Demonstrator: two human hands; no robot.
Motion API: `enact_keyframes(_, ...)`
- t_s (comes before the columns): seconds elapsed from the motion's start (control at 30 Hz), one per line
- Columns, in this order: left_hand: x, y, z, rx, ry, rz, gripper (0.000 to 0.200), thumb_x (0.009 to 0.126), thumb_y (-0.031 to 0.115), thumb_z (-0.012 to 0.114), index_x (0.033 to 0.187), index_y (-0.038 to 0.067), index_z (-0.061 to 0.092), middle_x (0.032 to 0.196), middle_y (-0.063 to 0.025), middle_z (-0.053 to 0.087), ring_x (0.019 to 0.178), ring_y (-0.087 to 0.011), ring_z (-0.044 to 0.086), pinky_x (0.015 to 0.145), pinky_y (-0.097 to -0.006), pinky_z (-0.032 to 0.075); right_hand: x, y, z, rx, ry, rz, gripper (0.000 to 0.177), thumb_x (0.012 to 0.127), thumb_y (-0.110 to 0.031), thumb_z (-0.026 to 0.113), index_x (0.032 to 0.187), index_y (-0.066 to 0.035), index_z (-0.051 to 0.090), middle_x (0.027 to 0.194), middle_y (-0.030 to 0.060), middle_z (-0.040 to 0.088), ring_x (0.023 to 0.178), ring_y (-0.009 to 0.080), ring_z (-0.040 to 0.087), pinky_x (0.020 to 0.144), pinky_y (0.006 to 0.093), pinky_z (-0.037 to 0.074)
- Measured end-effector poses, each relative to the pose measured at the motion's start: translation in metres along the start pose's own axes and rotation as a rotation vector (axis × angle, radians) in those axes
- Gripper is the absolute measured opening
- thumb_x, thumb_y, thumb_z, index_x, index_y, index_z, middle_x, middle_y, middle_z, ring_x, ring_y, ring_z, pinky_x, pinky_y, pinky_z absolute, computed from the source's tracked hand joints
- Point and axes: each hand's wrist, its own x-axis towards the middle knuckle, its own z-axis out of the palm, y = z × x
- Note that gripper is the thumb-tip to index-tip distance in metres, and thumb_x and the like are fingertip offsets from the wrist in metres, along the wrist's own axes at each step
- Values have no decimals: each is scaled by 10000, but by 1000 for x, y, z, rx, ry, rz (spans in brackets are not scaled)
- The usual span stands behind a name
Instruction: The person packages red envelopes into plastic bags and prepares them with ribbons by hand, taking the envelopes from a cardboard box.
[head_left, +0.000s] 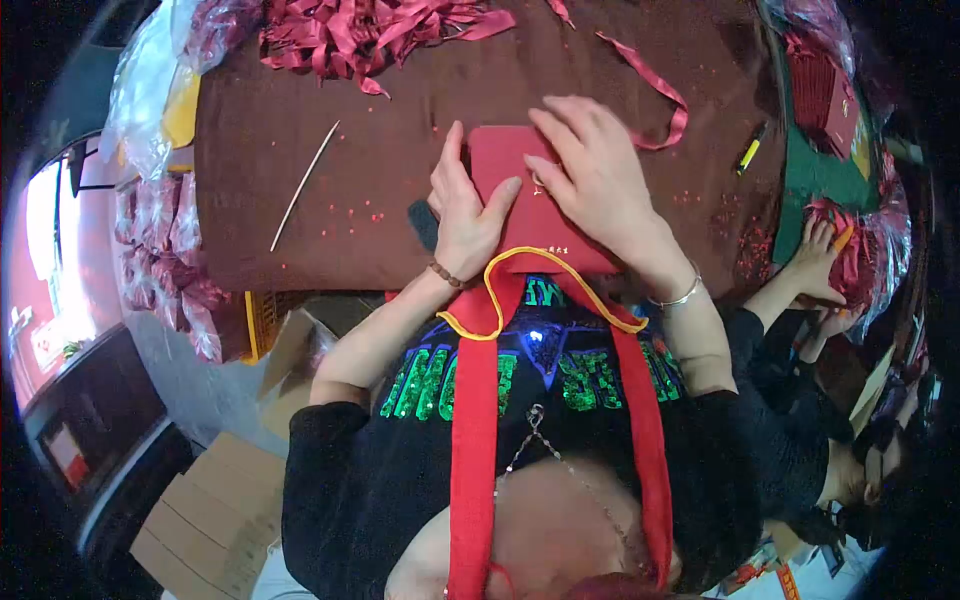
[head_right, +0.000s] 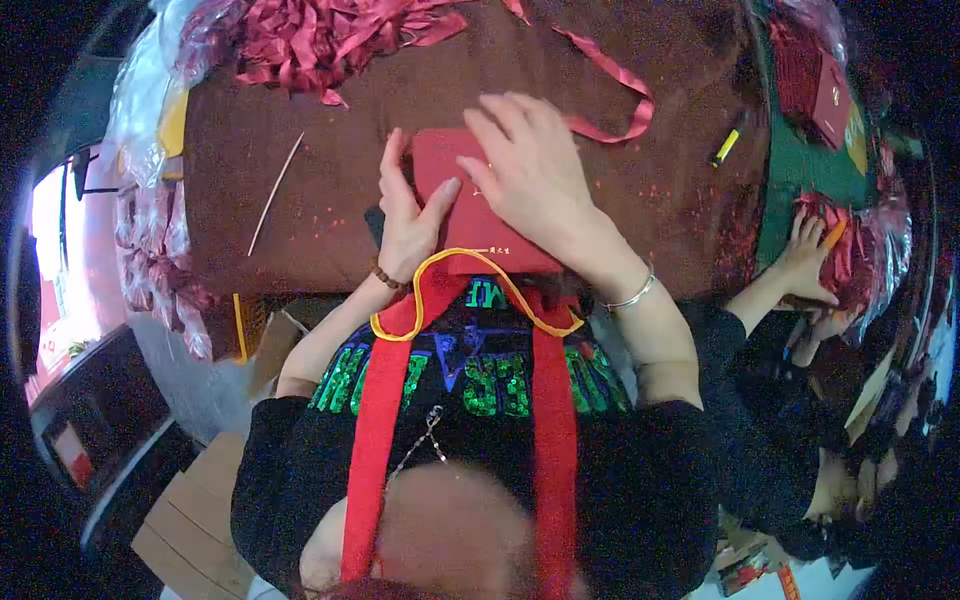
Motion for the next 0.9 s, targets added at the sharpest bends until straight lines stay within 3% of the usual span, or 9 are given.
enact_keyframes(0.07,1,-6,4,-96,27,12,804,764,292,643,1349,-6,179,1331,-200,305,1215,-329,298,1006,-401,225,8,-5,7,82,-46,-57,372,808,-238,562,1116,-34,524,1113,134,524,1026,288,489,913,412,337)
enact_keyframes(0.17,-2,-9,2,-236,-8,-36,782,788,290,615,1351,-9,162,1335,-208,289,1221,-329,291,1016,-400,226,5,-3,22,69,-119,-66,384,806,-234,566,1125,-28,514,1123,137,519,1039,293,481,896,403,344)
enact_keyframes(0.23,7,-12,-6,-341,84,-61,644,807,254,588,1311,-1,277,1304,-190,345,1201,-313,333,1009,-391,249,-1,-1,30,73,-125,-56,391,806,-231,568,1135,-30,507,1138,136,510,1042,294,477,892,401,346)
enact_keyframes(0.33,49,-33,-32,-149,176,115,261,798,159,558,1034,47,555,1090,-130,540,1075,-281,458,929,-368,343,-1,-8,27,76,-109,-20,413,804,-229,573,1158,-33,492,1173,136,484,1057,298,463,895,399,344)
enact_keyframes(0.43,112,-57,-50,286,320,318,284,761,198,586,1025,95,565,1038,-83,557,997,-265,468,829,-410,342,-5,-6,30,64,-27,-10,433,796,-232,585,1170,-36,488,1220,151,437,1088,313,432,917,402,337)
enact_keyframes(0.5,143,-58,-51,632,484,319,325,745,232,615,1050,130,570,1017,-56,560,978,-251,466,838,-432,321,-5,-5,31,72,-26,-20,427,789,-230,593,1157,-35,498,1231,166,419,1103,333,417,927,411,339)
enact_keyframes(0.57,164,-70,-52,850,440,296,316,729,242,632,1032,171,582,959,-17,571,948,-230,473,815,-431,307,-5,-6,30,64,7,-33,418,783,-224,602,1143,-34,507,1230,173,414,1110,345,409,926,419,345)
enact_keyframes(0.73,151,-65,-72,829,384,522,126,737,166,603,857,200,619,791,38,564,839,-160,501,770,-383,304,-4,-10,25,64,41,-44,416,761,-202,621,1123,-26,513,1175,154,450,1079,330,423,910,424,349)
enact_keyframes(0.9,104,-61,-116,900,264,625,141,714,129,583,841,183,613,780,31,543,854,-168,498,768,-350,321,0,-13,19,80,-28,-117,477,746,-263,632,1137,-23,500,1104,126,475,1015,304,442,886,413,338)
